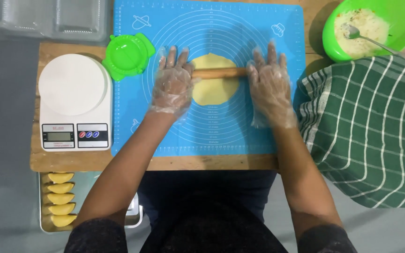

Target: Rolling out dough, placing it in a mold, adding filling with a spoon, and sealing the mold to create a pastry.

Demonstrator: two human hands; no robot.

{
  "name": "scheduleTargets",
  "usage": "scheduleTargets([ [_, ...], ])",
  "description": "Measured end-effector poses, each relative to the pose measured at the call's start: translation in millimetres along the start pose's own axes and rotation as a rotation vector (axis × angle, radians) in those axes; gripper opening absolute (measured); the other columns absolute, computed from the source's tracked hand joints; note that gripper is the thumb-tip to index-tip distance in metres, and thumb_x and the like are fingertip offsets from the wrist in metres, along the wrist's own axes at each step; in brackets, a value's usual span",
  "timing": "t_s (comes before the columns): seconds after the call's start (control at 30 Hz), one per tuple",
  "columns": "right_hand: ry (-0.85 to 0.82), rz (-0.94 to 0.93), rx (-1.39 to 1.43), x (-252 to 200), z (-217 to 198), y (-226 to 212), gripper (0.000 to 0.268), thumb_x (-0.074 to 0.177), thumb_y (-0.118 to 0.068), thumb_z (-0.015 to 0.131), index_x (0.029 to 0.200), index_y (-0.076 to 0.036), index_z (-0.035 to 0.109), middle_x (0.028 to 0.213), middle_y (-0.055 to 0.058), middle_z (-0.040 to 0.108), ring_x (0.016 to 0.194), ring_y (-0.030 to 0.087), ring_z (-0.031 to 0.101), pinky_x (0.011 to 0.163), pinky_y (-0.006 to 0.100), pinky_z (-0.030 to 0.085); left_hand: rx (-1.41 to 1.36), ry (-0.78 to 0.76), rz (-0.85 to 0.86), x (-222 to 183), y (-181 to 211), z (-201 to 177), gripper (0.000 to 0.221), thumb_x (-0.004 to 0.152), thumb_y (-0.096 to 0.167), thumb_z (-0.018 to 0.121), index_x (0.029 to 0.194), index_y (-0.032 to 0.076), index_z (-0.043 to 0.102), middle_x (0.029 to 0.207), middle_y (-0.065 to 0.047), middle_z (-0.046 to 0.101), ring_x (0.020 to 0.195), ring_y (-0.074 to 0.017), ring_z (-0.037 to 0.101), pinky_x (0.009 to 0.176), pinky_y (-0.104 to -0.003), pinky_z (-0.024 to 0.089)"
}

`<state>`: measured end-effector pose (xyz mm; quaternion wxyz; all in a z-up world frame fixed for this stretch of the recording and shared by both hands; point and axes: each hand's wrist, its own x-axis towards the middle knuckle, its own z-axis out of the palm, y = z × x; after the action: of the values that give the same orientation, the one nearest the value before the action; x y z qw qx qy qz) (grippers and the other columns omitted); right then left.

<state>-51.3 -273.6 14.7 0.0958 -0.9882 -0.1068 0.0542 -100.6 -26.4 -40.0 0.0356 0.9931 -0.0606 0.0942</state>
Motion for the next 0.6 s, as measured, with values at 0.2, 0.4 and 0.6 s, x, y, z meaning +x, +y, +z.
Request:
scheduleTargets([
  [0.2,0.004,-0.091,-0.204,-2.0,-1.8,-2.5,0.062,0.107,-0.043,0.05,0.163,-0.017,0.039,0.169,0.01,0.024,0.149,0.047,0.022,0.108,0.073,0.038,-0.109,-0.077,-0.03,-9.2,9.4,-25.7,0.074,0.103,0.055,0.053,0.158,0.008,0.04,0.167,-0.015,0.025,0.152,-0.0474,0.019,0.123,-0.065,0.01],
  [0.4,0.023,-0.066,-0.252,-49.5,3.7,-2.1,0.069,0.105,-0.044,0.052,0.164,-0.012,0.034,0.169,0.015,0.023,0.15,0.048,0.019,0.11,0.075,0.032,-0.071,-0.113,0.103,-31.9,9.8,-28.9,0.071,0.105,0.041,0.054,0.164,0.012,0.028,0.171,-0.007,0.014,0.154,-0.0456,0.013,0.122,-0.066,0.012],
  [0.6,0.016,0.015,-0.323,-88.9,7.5,-7.5,0.076,0.101,-0.049,0.051,0.165,-0.012,0.03,0.171,0.016,0.023,0.151,0.049,0.022,0.112,0.073,0.03,-0.104,-0.104,0.154,-57.9,2.3,13.8,0.062,0.108,0.047,0.038,0.162,0.016,0.03,0.168,-0.001,0.027,0.152,-0.0406,0.022,0.122,-0.063,0.014],
])
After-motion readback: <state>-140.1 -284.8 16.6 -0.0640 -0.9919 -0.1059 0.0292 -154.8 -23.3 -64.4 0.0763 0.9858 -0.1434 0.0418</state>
